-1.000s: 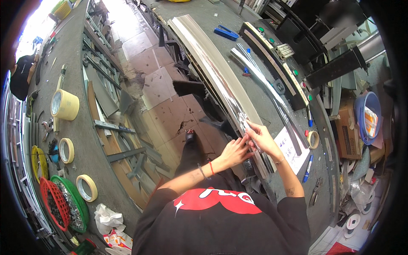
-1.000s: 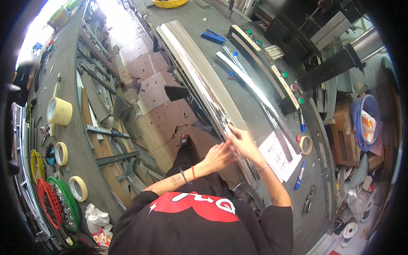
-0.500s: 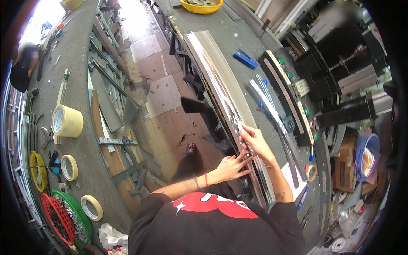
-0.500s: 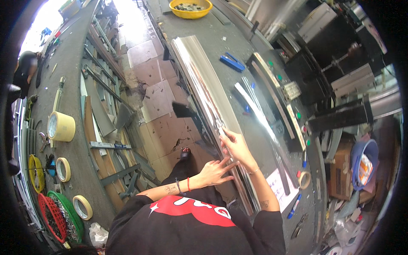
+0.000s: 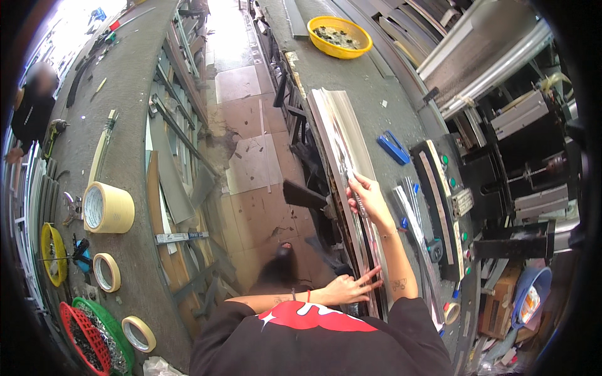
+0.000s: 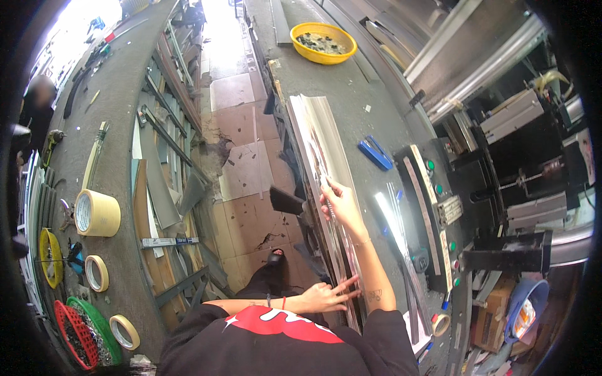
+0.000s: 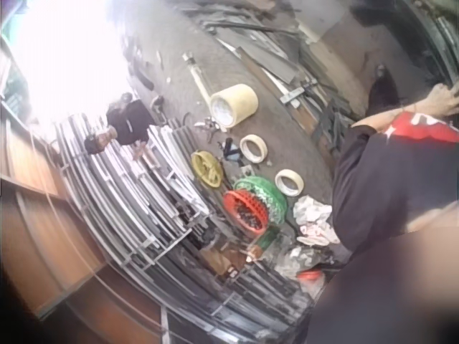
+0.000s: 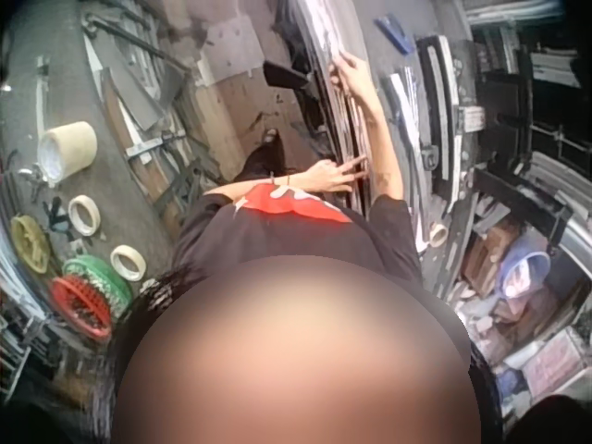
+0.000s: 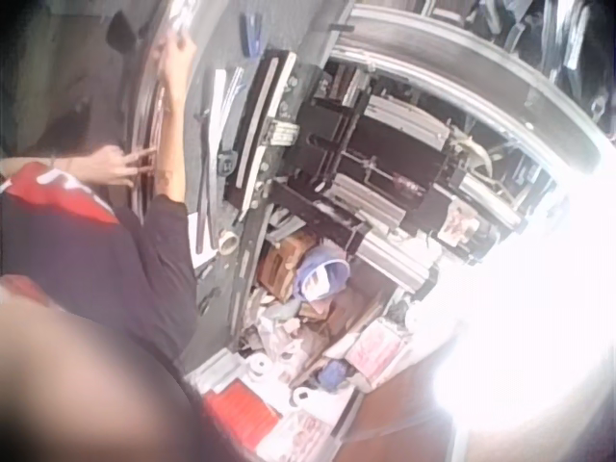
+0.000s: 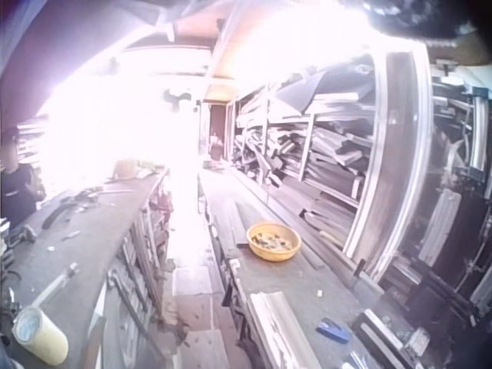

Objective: The person handles a stack of long, ribbed metal profiles, aligns them, and uses a utility knife to score and cut one profile. The cut piece is then placed aside on a nearby rack.

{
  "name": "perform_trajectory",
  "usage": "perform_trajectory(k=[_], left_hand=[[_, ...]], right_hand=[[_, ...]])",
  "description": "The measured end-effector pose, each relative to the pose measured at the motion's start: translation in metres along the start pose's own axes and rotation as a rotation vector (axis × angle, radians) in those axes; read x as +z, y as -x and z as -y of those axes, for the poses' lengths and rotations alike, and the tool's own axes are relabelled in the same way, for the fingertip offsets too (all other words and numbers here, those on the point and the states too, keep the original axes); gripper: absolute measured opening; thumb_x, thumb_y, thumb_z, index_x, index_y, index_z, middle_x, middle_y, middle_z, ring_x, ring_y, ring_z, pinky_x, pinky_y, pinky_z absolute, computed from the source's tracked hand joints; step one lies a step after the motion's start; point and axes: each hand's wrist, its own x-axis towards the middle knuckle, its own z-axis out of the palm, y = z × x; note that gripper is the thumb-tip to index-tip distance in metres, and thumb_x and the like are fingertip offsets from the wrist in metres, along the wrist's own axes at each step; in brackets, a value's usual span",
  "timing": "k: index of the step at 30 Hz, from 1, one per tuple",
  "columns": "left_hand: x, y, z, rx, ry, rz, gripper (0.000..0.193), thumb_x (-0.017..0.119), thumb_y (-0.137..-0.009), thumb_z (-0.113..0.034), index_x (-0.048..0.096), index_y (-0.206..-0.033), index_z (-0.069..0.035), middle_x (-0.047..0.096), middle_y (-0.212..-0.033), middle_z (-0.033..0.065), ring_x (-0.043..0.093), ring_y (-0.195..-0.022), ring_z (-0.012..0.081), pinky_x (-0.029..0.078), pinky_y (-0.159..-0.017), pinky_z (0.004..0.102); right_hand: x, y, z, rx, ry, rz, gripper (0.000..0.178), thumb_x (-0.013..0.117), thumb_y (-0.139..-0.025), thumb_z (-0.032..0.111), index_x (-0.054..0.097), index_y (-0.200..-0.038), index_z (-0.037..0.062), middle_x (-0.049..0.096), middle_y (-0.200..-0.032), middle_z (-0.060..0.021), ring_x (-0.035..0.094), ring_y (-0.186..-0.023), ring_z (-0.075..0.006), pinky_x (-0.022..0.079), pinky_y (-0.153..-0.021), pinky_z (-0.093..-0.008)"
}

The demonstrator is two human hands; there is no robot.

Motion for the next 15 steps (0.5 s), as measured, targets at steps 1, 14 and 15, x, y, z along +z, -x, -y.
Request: perform_trajectory(k=[1, 14, 15], left_hand=[[0.0, 0.0, 0.001, 0.006, -0.004, -0.009, 0.066, 0.054, -0.084, -0.05, 0.037, -0.141, -0.023, 0.029, -0.148, 0.0172, 0.05, -0.041, 0.0078, 0.045, -0.042, 0.0203], [0.013, 0.004, 0.004, 0.025, 0.073, 0.029, 0.068, 0.054, -0.089, -0.045, 0.023, -0.147, -0.028, 0.022, -0.151, 0.0174, 0.048, -0.042, 0.0128, 0.045, -0.043, 0.0247], [0.012, 0.005, 0.004, 0.017, 0.102, 0.042, 0.07, 0.056, -0.088, -0.039, 0.023, -0.147, -0.028, 0.022, -0.151, 0.0175, 0.048, -0.042, 0.0124, 0.046, -0.045, 0.0242]], right_hand=[[0.001, -0.01, 0.004, -0.007, -0.007, 0.003, 0.046, 0.058, -0.093, 0.021, 0.046, -0.133, 0.0037, 0.054, -0.07, -0.0026, 0.051, -0.05, -0.0077, 0.041, -0.038, -0.0229], [0.021, -0.13, 0.051, -0.087, -0.033, 0.013, 0.029, 0.056, -0.094, 0.021, 0.055, -0.116, 0.0024, 0.055, -0.069, -0.0039, 0.051, -0.048, -0.009, 0.043, -0.039, -0.0234], [0.022, -0.137, 0.055, -0.109, -0.052, 0.039, 0.029, 0.056, -0.094, 0.02, 0.055, -0.116, 0.0025, 0.054, -0.069, -0.0043, 0.051, -0.049, -0.0093, 0.043, -0.039, -0.0237]])
